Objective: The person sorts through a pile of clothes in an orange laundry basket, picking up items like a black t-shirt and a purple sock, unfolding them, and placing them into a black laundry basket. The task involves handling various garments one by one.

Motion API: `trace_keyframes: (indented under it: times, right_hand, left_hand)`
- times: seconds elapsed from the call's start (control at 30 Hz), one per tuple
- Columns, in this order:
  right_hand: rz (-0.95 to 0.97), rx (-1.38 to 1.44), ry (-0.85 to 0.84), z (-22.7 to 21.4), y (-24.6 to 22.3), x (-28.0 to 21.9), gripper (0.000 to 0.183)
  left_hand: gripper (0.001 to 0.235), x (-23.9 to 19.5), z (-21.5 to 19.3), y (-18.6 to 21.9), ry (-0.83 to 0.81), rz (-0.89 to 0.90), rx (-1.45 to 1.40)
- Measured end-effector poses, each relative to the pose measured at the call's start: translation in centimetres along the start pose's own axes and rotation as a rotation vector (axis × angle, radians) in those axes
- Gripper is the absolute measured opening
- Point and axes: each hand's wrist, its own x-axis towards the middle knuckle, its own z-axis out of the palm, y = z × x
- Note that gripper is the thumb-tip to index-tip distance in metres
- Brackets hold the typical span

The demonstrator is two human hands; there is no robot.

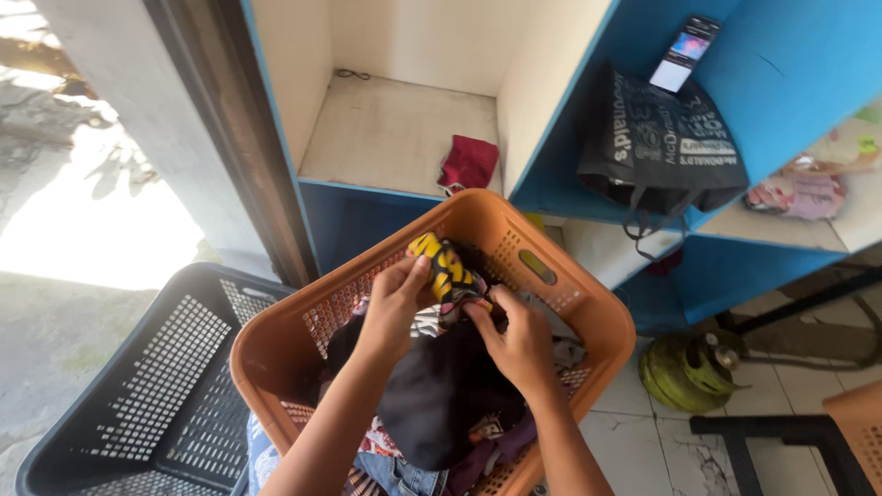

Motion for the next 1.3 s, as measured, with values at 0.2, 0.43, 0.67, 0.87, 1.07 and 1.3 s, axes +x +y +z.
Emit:
trace_keyframes:
  times: [0.2, 0.43, 0.67, 0.87, 1.07, 1.3]
  right_hand:
    - [-0.03, 0.051, -0.035, -3.3, 0.4, 1.2, 0.027]
    - [0.121, 0.571, 0.012, -3.9, 0.1, 2.2, 0.015]
    - [0.29, 1.195, 0.218, -4.5, -1.6, 5.1, 0.008]
    - [0.172, 1.238, 0.286, -5.4, -2.2, 7.5, 0.014]
    - [-0.108, 1.136, 0.493, -9.5, -3.1, 7.2, 0.023]
    - [-0.342, 0.141, 0.632, -7.9, -1.6, 5.9, 0.025]
  left_hand:
    - [0.034, -0.6, -1.2, 3.6, 0.122, 0.147, 0.26]
    - [0.033, -1.5, 0.9, 8.0, 0.036, 0.323, 0.257]
    - [0.084, -3.2, 2.3, 5.3, -0.148, 0.303, 1.088]
    - [0.05, -3.8, 1.0, -0.1, 0.005, 0.356, 1.383]
    - [0.011, -1.6, -1.0, 6.2, 0.33, 0.581, 1.437]
    - [0.017, -1.8, -2.8, 12.5, 0.481, 0.675, 1.422]
